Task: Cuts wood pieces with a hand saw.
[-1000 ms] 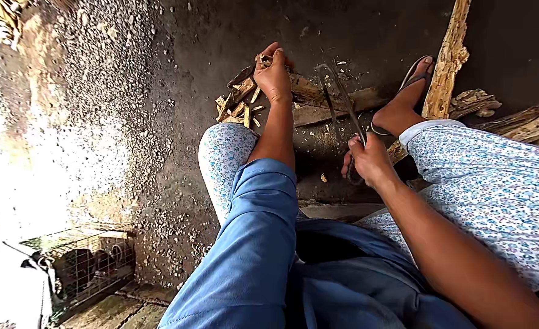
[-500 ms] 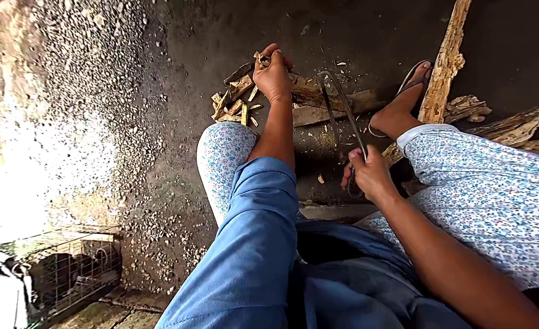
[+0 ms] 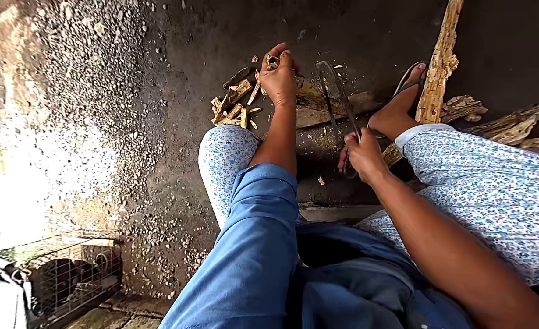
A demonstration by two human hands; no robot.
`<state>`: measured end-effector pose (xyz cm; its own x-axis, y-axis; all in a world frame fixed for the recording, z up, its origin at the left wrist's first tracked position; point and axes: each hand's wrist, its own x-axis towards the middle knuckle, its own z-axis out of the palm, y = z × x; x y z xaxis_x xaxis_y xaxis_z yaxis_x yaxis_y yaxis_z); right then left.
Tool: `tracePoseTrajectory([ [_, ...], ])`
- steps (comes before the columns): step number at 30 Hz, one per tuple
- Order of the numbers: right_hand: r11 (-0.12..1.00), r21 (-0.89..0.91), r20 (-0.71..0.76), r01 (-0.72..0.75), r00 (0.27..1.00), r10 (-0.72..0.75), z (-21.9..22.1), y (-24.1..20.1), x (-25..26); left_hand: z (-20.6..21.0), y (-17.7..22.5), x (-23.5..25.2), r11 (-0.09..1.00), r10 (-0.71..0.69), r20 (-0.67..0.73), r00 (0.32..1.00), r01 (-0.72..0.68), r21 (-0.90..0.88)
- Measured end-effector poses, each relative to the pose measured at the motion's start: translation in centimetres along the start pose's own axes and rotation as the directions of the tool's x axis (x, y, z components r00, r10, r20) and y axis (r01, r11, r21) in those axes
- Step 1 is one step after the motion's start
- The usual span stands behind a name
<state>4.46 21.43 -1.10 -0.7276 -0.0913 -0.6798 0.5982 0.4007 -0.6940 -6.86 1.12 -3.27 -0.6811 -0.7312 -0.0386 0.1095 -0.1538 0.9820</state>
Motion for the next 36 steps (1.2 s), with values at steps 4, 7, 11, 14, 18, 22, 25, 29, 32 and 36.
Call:
tracePoseTrajectory([
  [4,1.000,0.029,0.008,0.012,1.000,-0.012,0.5,-0.8,0.8,-0.3,-0.1,-0.3,0.999,0.037,-0.030,0.999,-0.037,0.007],
  [7,1.000,0.019,0.061,-0.024,0.998,0.023,-1.7,0.8,-5.3,-0.9,-0.5,0.9,1.000,0.007,-0.093,0.996,-0.008,-0.007],
  [11,0.997,0.034,0.054,-0.064,0.997,0.062,-2.3,0.5,-5.8,-1.4,-0.5,1.0,1.000,-0.019,-0.075,0.997,0.019,-0.006],
  [14,1.000,0.012,0.016,-0.008,1.000,0.008,-0.5,-0.9,1.3,-0.3,0.0,-0.2,0.999,0.025,0.058,0.998,-0.024,-0.022],
  [18,0.998,-0.031,0.001,0.052,0.999,-0.052,1.0,-1.4,5.5,-0.6,0.1,-0.3,0.998,0.056,0.114,0.992,-0.054,-0.022],
  [22,0.993,0.081,0.044,0.084,0.995,-0.088,1.5,-0.2,4.7,-1.8,0.2,0.4,0.966,-0.058,-0.040,0.998,0.066,0.248],
  [25,0.976,0.205,0.073,0.066,0.994,-0.083,2.4,0.7,3.9,-2.3,0.5,-0.2,0.962,-0.168,-0.246,0.954,0.214,0.171],
  [29,0.986,0.153,0.060,0.067,0.995,-0.077,2.2,0.9,3.6,-1.4,1.0,-1.1,0.983,-0.162,-0.276,0.947,0.178,0.034],
  [32,0.992,0.099,0.009,0.074,0.997,-0.075,1.8,0.0,3.2,-0.6,0.6,-1.3,0.997,-0.078,-0.150,0.986,0.078,-0.006],
  [36,0.999,0.034,-0.017,0.025,1.000,-0.025,0.6,0.5,2.6,-1.0,-0.5,-2.0,0.991,-0.134,-0.055,0.989,0.134,-0.011],
])
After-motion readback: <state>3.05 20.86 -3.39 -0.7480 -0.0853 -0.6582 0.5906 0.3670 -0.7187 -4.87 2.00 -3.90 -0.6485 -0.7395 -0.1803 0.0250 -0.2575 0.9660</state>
